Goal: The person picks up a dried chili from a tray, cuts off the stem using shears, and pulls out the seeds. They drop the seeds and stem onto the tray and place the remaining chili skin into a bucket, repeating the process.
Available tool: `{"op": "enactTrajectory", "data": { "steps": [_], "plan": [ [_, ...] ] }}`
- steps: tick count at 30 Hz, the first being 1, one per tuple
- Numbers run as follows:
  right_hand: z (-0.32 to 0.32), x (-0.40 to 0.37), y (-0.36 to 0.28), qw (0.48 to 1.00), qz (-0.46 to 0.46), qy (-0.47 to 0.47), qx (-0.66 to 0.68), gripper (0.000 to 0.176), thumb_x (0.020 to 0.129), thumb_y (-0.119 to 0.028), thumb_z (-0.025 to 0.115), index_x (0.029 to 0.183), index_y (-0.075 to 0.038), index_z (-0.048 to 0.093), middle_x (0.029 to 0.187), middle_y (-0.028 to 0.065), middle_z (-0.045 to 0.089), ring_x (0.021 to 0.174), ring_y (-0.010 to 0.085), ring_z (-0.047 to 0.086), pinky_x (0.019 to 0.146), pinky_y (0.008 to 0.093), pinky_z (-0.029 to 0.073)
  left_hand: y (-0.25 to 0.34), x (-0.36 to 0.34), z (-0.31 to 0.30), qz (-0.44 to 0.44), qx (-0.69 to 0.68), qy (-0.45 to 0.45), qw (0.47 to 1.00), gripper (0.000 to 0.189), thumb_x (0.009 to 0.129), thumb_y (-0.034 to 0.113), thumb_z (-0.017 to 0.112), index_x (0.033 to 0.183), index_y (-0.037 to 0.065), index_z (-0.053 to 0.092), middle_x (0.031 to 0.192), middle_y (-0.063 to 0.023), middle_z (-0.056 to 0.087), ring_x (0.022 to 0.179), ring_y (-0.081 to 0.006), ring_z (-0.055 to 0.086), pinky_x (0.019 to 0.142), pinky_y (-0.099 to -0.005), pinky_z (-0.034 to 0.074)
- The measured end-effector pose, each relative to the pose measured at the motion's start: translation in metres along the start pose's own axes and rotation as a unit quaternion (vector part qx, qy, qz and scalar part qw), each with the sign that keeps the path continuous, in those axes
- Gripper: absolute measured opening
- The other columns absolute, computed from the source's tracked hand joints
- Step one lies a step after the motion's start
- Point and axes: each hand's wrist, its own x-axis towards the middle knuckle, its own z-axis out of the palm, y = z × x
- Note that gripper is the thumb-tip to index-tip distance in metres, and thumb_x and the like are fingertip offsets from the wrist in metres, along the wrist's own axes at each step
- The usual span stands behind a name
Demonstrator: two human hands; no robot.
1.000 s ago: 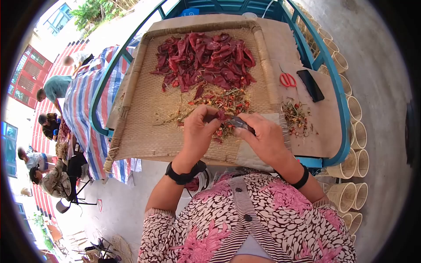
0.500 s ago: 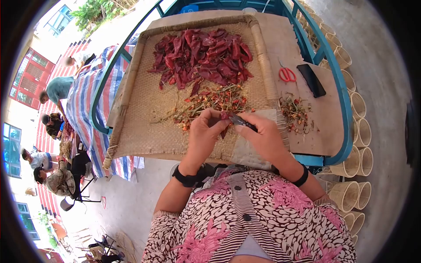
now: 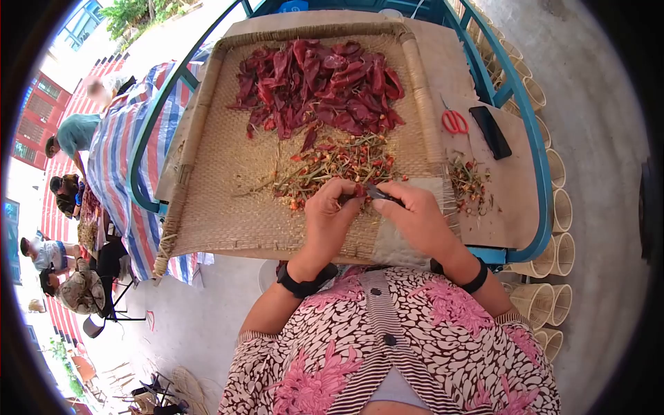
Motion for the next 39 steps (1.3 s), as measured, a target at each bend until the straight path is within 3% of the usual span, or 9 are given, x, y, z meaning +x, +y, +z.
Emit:
{"op": "enactTrajectory", "data": {
  "steps": [3, 10, 13, 15, 18, 23, 27, 29, 39],
  "plan": [
    [-0.004, 0.006, -0.001, 0.939, 0.158, -0.113, 0.285, 0.026, 0.094, -0.028, 0.060, 0.108, -0.006, 0.062, 0.067, -0.0010, 0.053, 0.052, 0.0085, 0.051, 0.045, 0.0236, 0.038, 0.004, 0.001, -0.012, -0.046, -0.110, -0.029, 0.992, 0.012, 0.086, -0.007, 0.061, 0.095, 0.001, 0.060, 0.096, -0.0019, 0.060, 0.076, -0.0071, 0.058, 0.063, -0.0214, 0.049],
    [0.006, 0.013, -0.001, 0.580, 0.322, -0.253, 0.704, 0.019, 0.097, -0.028, 0.055, 0.096, -0.010, 0.059, 0.067, -0.0039, 0.048, 0.037, 0.0027, 0.035, 0.030, 0.0188, 0.026, 0.003, 0.008, -0.028, -0.046, -0.254, -0.050, 0.965, 0.012, 0.088, -0.006, 0.060, 0.097, 0.001, 0.060, 0.097, -0.0033, 0.064, 0.086, -0.0103, 0.060, 0.077, -0.0256, 0.050],
    [0.015, 0.014, 0.001, 0.589, 0.309, -0.227, 0.711, 0.020, 0.097, -0.027, 0.055, 0.100, -0.009, 0.061, 0.070, -0.0029, 0.050, 0.039, 0.0027, 0.034, 0.034, 0.0174, 0.026, -0.007, 0.008, -0.027, -0.051, -0.266, -0.030, 0.962, 0.011, 0.088, -0.006, 0.061, 0.096, 0.001, 0.060, 0.095, -0.0030, 0.064, 0.087, -0.0093, 0.060, 0.077, -0.0254, 0.050],
    [0.022, 0.016, -0.008, 0.852, 0.209, -0.124, 0.463, 0.022, 0.097, -0.026, 0.055, 0.104, -0.007, 0.062, 0.072, -0.0036, 0.052, 0.045, 0.0037, 0.038, 0.040, 0.0183, 0.030, -0.009, 0.007, -0.030, -0.054, -0.202, -0.040, 0.977, 0.010, 0.087, -0.005, 0.062, 0.095, 0.001, 0.060, 0.094, -0.0027, 0.064, 0.087, -0.0086, 0.060, 0.077, -0.0248, 0.050],
    [0.033, 0.014, -0.001, 0.991, 0.042, -0.003, 0.124, 0.028, 0.096, -0.027, 0.057, 0.107, -0.002, 0.063, 0.077, -0.0052, 0.055, 0.057, 0.0050, 0.044, 0.051, 0.0212, 0.036, -0.004, 0.003, -0.039, -0.074, -0.067, -0.103, 0.990, 0.010, 0.085, -0.005, 0.064, 0.093, 0.000, 0.061, 0.093, -0.0025, 0.065, 0.088, -0.0079, 0.060, 0.078, -0.0238, 0.050],
    [0.007, 0.036, 0.000, 0.936, 0.192, 0.095, 0.278, 0.031, 0.091, -0.028, 0.063, 0.107, -0.001, 0.063, 0.078, 0.0005, 0.056, 0.072, 0.0087, 0.053, 0.061, 0.0277, 0.042, 0.002, -0.016, -0.030, -0.117, -0.061, -0.170, 0.977, 0.009, 0.085, -0.002, 0.065, 0.091, 0.000, 0.060, 0.095, -0.0036, 0.066, 0.092, -0.0083, 0.061, 0.080, -0.0245, 0.050],
    [0.002, 0.046, 0.030, 0.986, 0.124, 0.059, -0.096, 0.039, 0.085, -0.028, 0.067, 0.116, -0.006, 0.058, 0.079, 0.0132, 0.058, 0.077, 0.0239, 0.062, 0.068, 0.0381, 0.048, -0.009, -0.003, -0.048, -0.148, -0.106, -0.068, 0.981, 0.014, 0.090, -0.001, 0.059, 0.102, 0.002, 0.052, 0.101, -0.0069, 0.065, 0.096, -0.0111, 0.061, 0.083, -0.0267, 0.049],
    [0.006, 0.042, 0.031, 0.930, 0.065, 0.049, -0.359, 0.044, 0.084, -0.026, 0.067, 0.122, -0.007, 0.055, 0.083, 0.0173, 0.063, 0.082, 0.0326, 0.065, 0.072, 0.0438, 0.050, -0.013, 0.001, -0.048, -0.121, -0.114, -0.047, 0.985, 0.021, 0.092, -0.003, 0.052, 0.111, 0.001, 0.046, 0.100, -0.0061, 0.063, 0.087, -0.0110, 0.058, 0.079, -0.0263, 0.048],
    [-0.008, 0.103, 0.048, 0.893, 0.108, 0.011, -0.436, 0.045, 0.086, -0.019, 0.060, 0.130, -0.018, 0.052, 0.089, 0.0214, 0.067, 0.088, 0.0401, 0.064, 0.076, 0.0492, 0.050, -0.006, 0.003, -0.038, -0.181, -0.114, 0.071, 0.974, 0.015, 0.089, 0.007, 0.061, 0.102, 0.002, 0.055, 0.072, 0.0070, 0.042, 0.063, -0.0008, 0.036, 0.053, -0.0193, 0.029]
  ]
}}
